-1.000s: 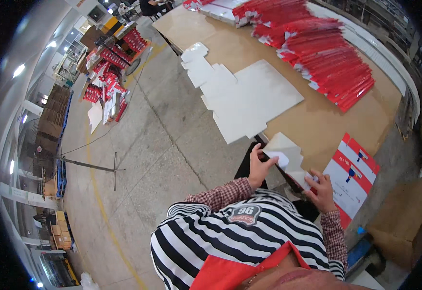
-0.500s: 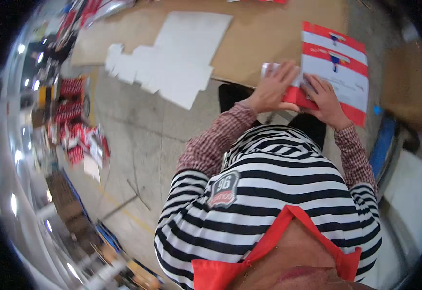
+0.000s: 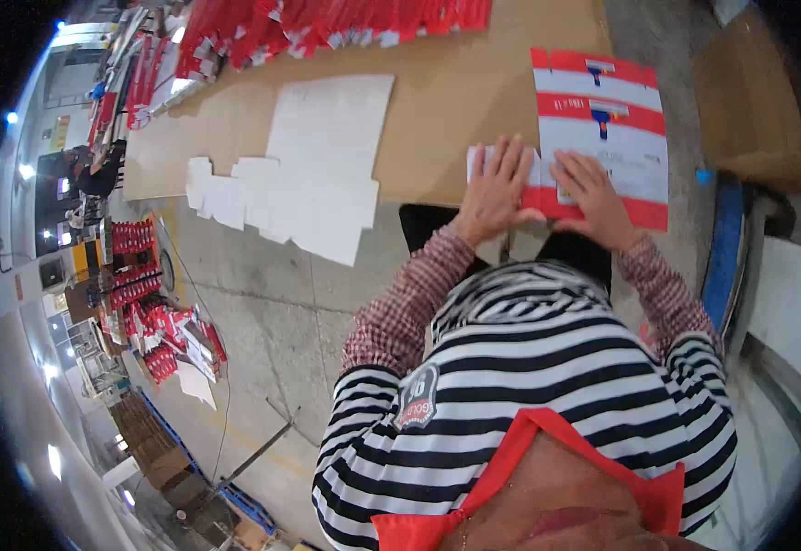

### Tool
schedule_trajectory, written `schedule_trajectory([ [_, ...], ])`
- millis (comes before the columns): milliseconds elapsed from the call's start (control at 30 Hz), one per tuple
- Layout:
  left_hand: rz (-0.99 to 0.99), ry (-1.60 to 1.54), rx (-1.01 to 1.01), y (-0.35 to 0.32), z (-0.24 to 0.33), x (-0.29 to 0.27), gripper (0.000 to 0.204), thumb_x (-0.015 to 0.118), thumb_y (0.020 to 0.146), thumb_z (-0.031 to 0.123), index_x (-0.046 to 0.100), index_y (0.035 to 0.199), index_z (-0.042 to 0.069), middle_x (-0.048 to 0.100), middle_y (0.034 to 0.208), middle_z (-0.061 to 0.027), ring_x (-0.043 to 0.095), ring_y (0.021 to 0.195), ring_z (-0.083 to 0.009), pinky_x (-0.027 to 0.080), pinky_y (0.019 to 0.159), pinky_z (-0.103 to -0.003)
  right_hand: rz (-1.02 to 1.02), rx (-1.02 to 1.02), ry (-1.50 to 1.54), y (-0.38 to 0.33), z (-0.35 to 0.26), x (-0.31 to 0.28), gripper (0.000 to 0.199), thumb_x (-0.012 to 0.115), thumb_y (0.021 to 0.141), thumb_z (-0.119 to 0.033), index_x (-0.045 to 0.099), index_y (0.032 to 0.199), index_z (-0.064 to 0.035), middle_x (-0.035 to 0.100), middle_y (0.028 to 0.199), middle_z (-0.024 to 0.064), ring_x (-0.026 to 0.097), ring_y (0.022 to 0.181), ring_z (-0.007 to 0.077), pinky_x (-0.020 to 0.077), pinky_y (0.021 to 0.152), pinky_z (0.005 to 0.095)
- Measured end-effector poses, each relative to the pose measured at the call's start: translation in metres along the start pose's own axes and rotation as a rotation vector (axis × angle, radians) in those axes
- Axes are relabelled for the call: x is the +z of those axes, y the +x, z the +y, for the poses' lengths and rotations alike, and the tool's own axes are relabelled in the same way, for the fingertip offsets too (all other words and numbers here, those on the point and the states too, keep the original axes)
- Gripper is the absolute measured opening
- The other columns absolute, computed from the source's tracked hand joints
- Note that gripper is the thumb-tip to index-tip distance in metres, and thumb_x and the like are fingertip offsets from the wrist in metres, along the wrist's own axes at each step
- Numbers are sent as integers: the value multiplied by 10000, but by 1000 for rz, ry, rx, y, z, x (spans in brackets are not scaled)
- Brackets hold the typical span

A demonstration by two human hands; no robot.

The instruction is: The person assembles red and white cardboard boxes by hand. They pick up flat white cardboard pieces, fold them into shape, and insert them into red printed sleeves. The finished boxes are stacked on the table.

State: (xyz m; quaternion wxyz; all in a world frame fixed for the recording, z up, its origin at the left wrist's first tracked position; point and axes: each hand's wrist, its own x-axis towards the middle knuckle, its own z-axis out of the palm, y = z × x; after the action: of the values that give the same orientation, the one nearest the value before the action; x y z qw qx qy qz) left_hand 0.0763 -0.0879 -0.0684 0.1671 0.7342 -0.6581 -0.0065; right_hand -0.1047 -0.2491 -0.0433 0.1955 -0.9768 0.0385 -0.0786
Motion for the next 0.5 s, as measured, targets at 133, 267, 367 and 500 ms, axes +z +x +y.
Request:
schedule_trajectory([
  [133,-62,134,-35,1,7,1,989,518,776,688,340,1450,-14,241,1547,-231,184,1443,-409,112,1111,-648,-34,-11,-16,0,2,11,775,627,822,-503,437,1387,-6,365,1484,192,308,1395,346,180,1163,509],
  [267,-110,96,-150,27,3,3,758,548,872,519,351,1469,94,226,1551,-216,215,1429,-400,180,1097,-634,-63,-13,80,-6,16,7,526,633,871,-341,559,1297,-41,409,1450,202,321,1382,372,207,1143,511],
  [367,-41,78,-283,40,-4,-1,658,561,902,394,351,1470,135,252,1533,-213,241,1408,-403,205,1097,-612,195,300,-11,-34,19,-13,455,662,861,-219,576,1267,-31,446,1428,183,371,1354,355,242,1135,487],
  [500,138,6,-278,41,-12,18,586,550,915,244,362,1460,136,264,1521,-216,240,1402,-416,199,1117,-585,932,726,1020,-104,60,12,516,637,918,-221,465,1367,-32,439,1436,156,452,1294,304,375,1068,439],
])
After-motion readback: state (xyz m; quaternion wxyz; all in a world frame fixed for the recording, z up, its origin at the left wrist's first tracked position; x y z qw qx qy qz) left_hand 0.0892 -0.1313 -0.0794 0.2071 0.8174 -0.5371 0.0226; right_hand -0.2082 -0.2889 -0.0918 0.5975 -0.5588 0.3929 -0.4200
